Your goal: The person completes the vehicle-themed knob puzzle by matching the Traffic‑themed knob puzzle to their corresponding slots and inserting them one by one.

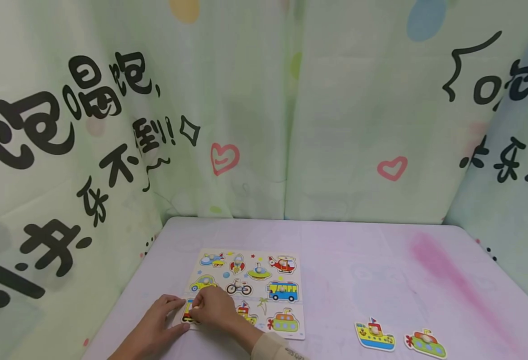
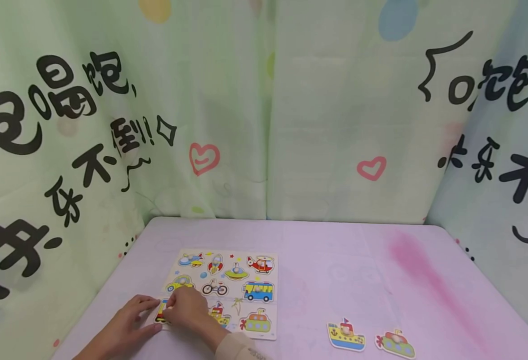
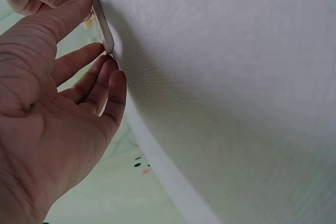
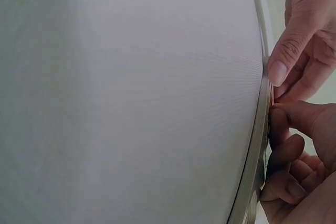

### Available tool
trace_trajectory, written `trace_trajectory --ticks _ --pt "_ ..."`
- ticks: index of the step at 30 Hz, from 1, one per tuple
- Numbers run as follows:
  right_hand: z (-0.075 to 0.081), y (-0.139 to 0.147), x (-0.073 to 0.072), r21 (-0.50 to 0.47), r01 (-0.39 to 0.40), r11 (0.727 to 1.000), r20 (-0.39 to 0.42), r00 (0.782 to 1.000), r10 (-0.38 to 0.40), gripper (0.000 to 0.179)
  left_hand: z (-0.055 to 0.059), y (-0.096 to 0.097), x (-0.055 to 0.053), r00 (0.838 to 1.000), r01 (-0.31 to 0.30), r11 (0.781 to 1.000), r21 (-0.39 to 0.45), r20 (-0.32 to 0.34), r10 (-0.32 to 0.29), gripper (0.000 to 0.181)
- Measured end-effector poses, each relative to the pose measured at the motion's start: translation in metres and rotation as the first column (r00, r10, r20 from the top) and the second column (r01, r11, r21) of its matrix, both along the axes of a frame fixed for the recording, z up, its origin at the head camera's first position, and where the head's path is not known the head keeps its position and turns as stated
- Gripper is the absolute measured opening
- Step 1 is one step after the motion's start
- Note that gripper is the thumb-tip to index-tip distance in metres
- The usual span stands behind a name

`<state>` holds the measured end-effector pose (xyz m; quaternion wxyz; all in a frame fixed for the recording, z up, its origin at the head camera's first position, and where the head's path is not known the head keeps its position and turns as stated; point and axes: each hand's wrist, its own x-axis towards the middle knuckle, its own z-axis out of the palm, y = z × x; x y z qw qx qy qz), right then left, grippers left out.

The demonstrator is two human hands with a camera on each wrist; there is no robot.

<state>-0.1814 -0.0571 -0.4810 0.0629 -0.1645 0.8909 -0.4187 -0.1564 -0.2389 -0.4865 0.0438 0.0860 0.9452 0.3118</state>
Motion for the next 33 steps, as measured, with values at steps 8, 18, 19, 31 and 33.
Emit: trace_trajectory --ticks 8,18,19,31,33 --pt "0.002 0.001 0.002 -0.007 0.02 1.0 0.024 1.0 -0.019 0.019 -0.001 -0.001 0.0 1.0 0.009 1.0 -0.007 -0.016 -0.01 0.054" --pt "-0.003 0.013 0.006 -0.232 0.003 0.973 0.1 0.995 0.021 0.019 0.001 -0.001 0.001 0.999 0.023 1.0 -0.007 -0.032 -0.023 0.055" --pt "-0.002 0.015 0.007 -0.252 -0.002 0.968 0.105 0.994 0.029 0.018 0.0 -0.001 0.001 0.999 0.023 1.0 -0.007 -0.03 -0.023 0.055" --pt "0.015 0.032 0.026 -0.266 -0.017 0.964 0.045 0.999 0.03 0.02 0.001 0.003 -0.001 1.0 -0.014 1.0 -0.014 0.028 0.014 0.057" --pt "0.016 0.036 0.03 -0.272 -0.023 0.962 0.039 0.999 0.034 0.02 0.0 0.002 -0.001 1.0 -0.01 1.0 -0.008 0.016 0.01 0.057"
